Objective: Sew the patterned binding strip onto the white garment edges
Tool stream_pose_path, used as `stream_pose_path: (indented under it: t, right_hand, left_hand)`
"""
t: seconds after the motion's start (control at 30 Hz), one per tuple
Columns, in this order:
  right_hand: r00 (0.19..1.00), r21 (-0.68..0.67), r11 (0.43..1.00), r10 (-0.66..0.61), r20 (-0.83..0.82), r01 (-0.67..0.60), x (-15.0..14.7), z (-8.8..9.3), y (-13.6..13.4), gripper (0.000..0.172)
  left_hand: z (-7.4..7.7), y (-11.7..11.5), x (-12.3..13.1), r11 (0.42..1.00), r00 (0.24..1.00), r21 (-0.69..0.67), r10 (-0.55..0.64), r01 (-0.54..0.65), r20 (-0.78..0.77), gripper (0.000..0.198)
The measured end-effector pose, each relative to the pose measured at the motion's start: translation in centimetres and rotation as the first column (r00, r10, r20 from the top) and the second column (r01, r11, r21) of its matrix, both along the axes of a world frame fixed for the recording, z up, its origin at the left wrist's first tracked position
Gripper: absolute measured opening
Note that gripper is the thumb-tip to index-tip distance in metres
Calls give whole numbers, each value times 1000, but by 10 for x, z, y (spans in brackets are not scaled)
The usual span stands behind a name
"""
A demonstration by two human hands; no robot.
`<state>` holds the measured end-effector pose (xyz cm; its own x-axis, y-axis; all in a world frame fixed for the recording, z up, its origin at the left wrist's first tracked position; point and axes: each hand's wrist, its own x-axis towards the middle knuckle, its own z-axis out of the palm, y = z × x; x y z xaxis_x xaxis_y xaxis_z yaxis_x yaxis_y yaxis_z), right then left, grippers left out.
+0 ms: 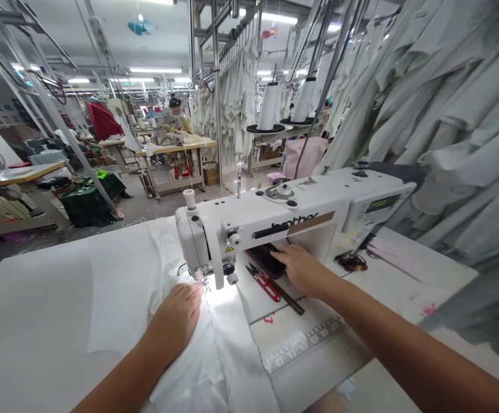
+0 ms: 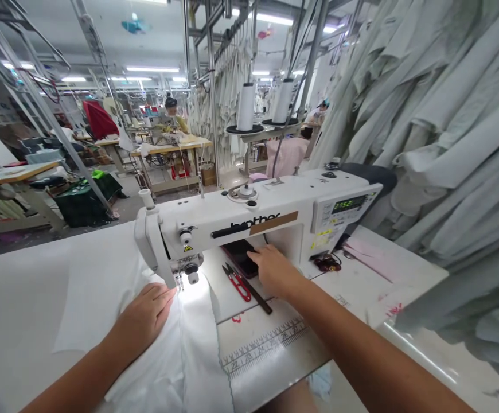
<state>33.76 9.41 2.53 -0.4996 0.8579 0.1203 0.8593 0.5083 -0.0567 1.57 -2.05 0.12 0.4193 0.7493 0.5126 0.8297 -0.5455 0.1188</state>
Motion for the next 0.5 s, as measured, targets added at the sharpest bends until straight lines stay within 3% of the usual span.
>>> stream_pose_path:
  t: [0.2, 0.5]
  right_hand:
    - [1000, -10, 1000, -14, -16, 14, 6, 5, -11, 54]
    - [998, -18, 998, -56, -29, 56, 10, 5, 0, 56]
  left_hand:
    - [1, -1, 0, 1000, 1000, 26, -3, 4, -18, 24]
    - [1, 0, -2, 1000, 999, -1, 2, -2, -36, 25]
